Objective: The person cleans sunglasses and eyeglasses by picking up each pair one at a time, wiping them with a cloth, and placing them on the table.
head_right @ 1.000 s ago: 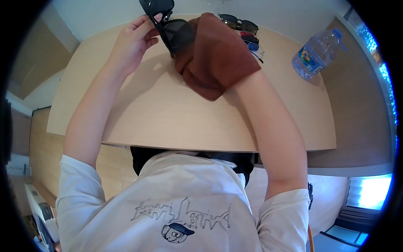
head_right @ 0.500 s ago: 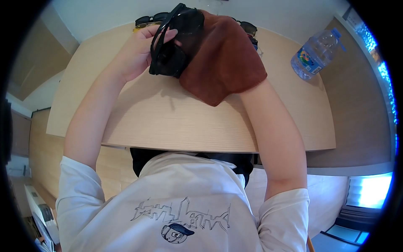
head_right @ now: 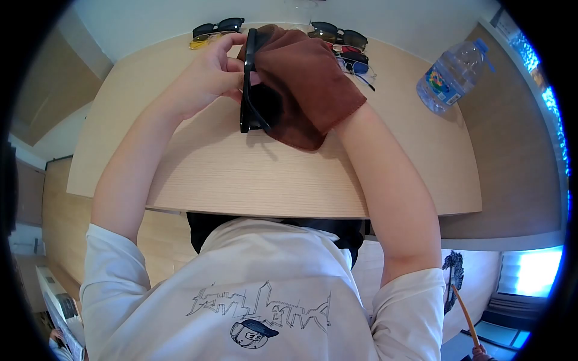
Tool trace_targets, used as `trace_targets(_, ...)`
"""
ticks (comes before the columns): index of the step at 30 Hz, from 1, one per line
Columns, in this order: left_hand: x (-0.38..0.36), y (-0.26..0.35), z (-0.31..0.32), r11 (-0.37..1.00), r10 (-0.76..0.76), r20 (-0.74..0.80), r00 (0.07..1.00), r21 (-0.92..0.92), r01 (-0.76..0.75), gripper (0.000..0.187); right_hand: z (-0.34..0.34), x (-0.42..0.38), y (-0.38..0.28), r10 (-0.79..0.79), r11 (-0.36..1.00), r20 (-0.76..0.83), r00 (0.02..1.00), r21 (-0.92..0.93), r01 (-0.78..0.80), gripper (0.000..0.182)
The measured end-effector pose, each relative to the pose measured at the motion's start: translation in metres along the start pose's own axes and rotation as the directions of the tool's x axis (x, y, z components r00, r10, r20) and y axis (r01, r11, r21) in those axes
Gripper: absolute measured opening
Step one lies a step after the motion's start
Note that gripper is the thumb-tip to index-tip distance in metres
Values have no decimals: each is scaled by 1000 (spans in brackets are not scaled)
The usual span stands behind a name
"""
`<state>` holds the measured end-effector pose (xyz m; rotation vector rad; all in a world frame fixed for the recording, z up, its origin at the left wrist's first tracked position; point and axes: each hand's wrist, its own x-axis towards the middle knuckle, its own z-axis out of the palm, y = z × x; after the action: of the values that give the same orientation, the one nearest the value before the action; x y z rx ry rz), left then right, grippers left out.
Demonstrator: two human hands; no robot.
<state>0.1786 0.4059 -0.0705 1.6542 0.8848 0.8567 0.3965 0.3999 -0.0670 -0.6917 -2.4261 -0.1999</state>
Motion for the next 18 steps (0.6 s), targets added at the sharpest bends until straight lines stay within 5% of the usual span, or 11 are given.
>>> trace_targets(3, -4, 3, 4, 999, 1, 7, 1000, 38, -1, 74, 3, 0, 0, -24, 999, -87, 996, -34, 21, 22)
trace_targets(8, 1, -3, 3, 997, -16, 11, 1000, 70, 15, 72, 5, 7, -14, 152, 916, 62, 986, -383, -117, 21)
trace_targets(11, 2, -6, 3, 996, -34, 4, 999, 83, 34, 70, 12, 10, -3, 5, 786, 13, 1000, -618, 4, 25)
trace_targets(18, 1, -6, 7, 994, 29, 1, 1000, -104, -29, 64, 2, 2, -4, 116, 872, -14, 993, -478, -108, 39)
